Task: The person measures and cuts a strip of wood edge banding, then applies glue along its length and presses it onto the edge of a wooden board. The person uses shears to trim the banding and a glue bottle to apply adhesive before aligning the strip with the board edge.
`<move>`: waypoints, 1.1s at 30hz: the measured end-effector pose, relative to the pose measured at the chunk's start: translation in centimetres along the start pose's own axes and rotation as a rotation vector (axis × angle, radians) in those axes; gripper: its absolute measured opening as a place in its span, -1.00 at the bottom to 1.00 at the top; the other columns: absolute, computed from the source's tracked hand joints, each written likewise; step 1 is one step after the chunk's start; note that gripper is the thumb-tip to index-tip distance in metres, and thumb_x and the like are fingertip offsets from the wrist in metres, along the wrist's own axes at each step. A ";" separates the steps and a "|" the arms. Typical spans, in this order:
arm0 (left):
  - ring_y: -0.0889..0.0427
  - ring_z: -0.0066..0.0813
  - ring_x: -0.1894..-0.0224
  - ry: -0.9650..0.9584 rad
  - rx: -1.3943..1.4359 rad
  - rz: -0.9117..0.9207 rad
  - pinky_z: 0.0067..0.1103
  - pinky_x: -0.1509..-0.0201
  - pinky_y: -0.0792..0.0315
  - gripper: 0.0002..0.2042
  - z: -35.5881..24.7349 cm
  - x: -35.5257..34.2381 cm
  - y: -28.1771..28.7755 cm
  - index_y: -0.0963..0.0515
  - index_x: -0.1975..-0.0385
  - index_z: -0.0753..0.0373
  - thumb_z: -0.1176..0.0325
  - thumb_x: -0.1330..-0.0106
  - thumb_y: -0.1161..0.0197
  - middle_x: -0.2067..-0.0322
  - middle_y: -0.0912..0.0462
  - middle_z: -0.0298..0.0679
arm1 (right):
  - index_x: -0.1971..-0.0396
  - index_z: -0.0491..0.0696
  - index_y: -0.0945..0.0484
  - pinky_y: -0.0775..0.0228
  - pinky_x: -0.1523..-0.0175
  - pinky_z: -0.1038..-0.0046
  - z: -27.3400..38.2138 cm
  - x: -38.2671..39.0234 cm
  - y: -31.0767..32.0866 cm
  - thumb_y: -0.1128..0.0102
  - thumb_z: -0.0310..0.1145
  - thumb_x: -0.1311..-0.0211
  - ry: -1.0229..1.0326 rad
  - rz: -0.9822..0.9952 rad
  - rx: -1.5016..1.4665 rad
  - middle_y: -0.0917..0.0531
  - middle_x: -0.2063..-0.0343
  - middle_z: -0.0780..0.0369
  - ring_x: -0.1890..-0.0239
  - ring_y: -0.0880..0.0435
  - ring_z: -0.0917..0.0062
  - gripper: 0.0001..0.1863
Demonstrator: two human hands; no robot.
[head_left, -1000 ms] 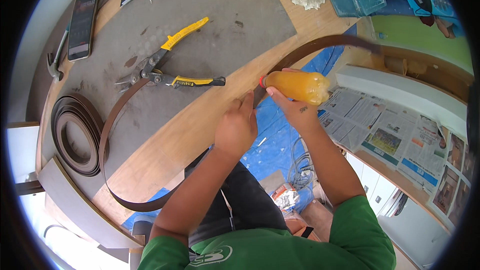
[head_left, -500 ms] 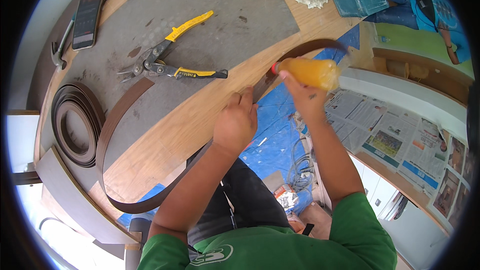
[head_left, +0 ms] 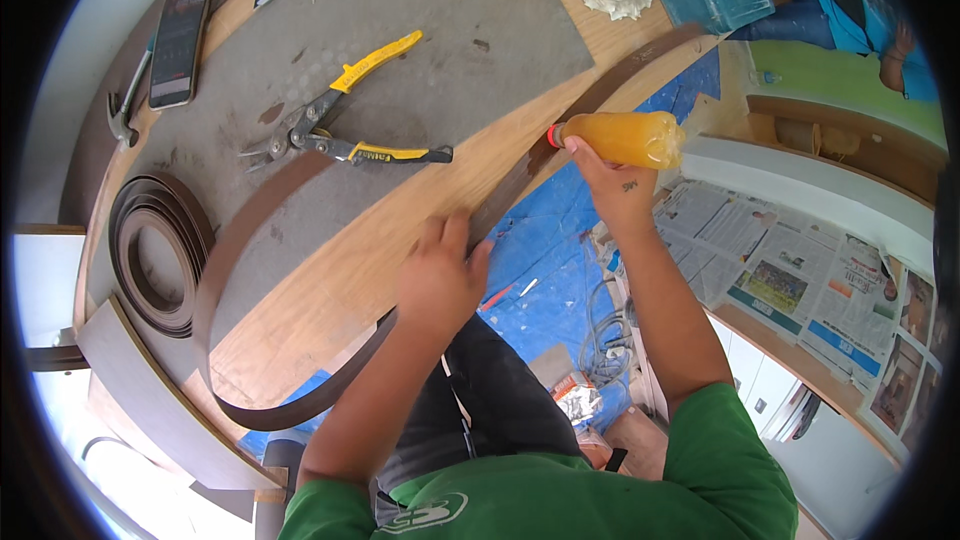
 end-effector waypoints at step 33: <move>-0.70 -0.29 0.31 -0.178 -0.121 -0.275 -0.41 0.30 -0.59 -0.67 1.6 1.9 0.0 -0.74 0.04 0.14 0.31 -0.17 -0.50 0.25 -0.60 -0.29 | 0.09 -0.19 -0.64 -0.58 0.05 0.51 2.4 -0.4 -1.1 -0.55 -0.48 -0.17 -0.028 -0.058 0.032 -0.75 0.21 0.25 0.16 -0.72 0.60 -0.67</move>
Point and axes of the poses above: each hand's wrist, its own x-axis away from the middle knuckle, its own y-axis out of the back of the hand, z = x × y, the point moved 2 cm from there along -x, towards the middle knuckle
